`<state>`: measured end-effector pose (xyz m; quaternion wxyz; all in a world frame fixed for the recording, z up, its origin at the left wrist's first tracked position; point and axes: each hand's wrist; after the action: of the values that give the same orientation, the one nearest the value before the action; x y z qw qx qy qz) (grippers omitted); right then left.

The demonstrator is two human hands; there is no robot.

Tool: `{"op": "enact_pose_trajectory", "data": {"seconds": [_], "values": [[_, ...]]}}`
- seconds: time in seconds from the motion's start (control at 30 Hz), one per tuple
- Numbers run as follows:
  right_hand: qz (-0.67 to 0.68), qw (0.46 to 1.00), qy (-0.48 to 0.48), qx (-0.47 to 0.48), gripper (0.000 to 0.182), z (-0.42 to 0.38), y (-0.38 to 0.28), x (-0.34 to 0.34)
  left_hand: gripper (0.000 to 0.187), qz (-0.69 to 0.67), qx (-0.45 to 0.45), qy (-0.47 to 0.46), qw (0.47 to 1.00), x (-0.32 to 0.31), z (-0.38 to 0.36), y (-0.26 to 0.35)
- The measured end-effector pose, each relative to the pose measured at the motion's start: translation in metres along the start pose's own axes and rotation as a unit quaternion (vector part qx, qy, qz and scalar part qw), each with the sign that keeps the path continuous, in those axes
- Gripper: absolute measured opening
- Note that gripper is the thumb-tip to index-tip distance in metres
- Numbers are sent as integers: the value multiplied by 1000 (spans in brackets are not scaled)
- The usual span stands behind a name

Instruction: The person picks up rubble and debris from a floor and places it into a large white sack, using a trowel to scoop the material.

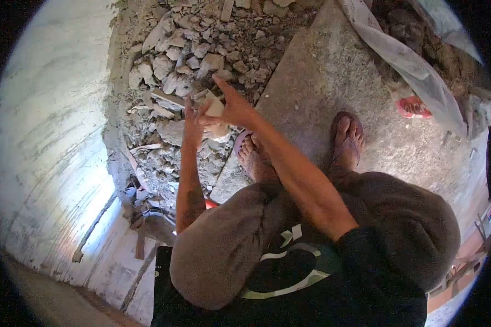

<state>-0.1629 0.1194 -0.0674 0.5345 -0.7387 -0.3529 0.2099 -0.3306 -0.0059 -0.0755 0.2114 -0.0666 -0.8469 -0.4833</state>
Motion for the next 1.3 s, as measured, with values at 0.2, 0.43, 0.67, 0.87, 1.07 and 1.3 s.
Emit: {"op": "enact_pose_trajectory", "data": {"seconds": [0.2,0.43,0.67,0.87,1.07,1.3], "values": [[172,984,-45,-9,98,-20,-19,11,68,-300,135,53,943,-8,-24,32],[50,974,144,165,87,-1,-91,27,46,-263,59,63,961,48,6,121],[100,897,304,305,70,-21,-202,172,48,-108,-161,-10,981,38,75,326],[77,828,376,410,62,-85,-221,313,54,-90,-351,-86,928,-81,98,466],[105,884,419,177,52,-158,-191,378,58,-163,-473,-51,864,-237,124,467],[26,715,697,-51,61,-165,-105,394,76,147,-543,-165,810,-272,171,425]]}}
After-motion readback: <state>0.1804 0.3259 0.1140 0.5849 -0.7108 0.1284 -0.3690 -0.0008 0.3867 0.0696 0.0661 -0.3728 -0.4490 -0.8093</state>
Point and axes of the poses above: each hand's wrist, its own z-axis towards the middle knuckle, its own x-axis out of the back of the hand, y = z × x, and after that the axes turned 3 degrees about -x, right-handed
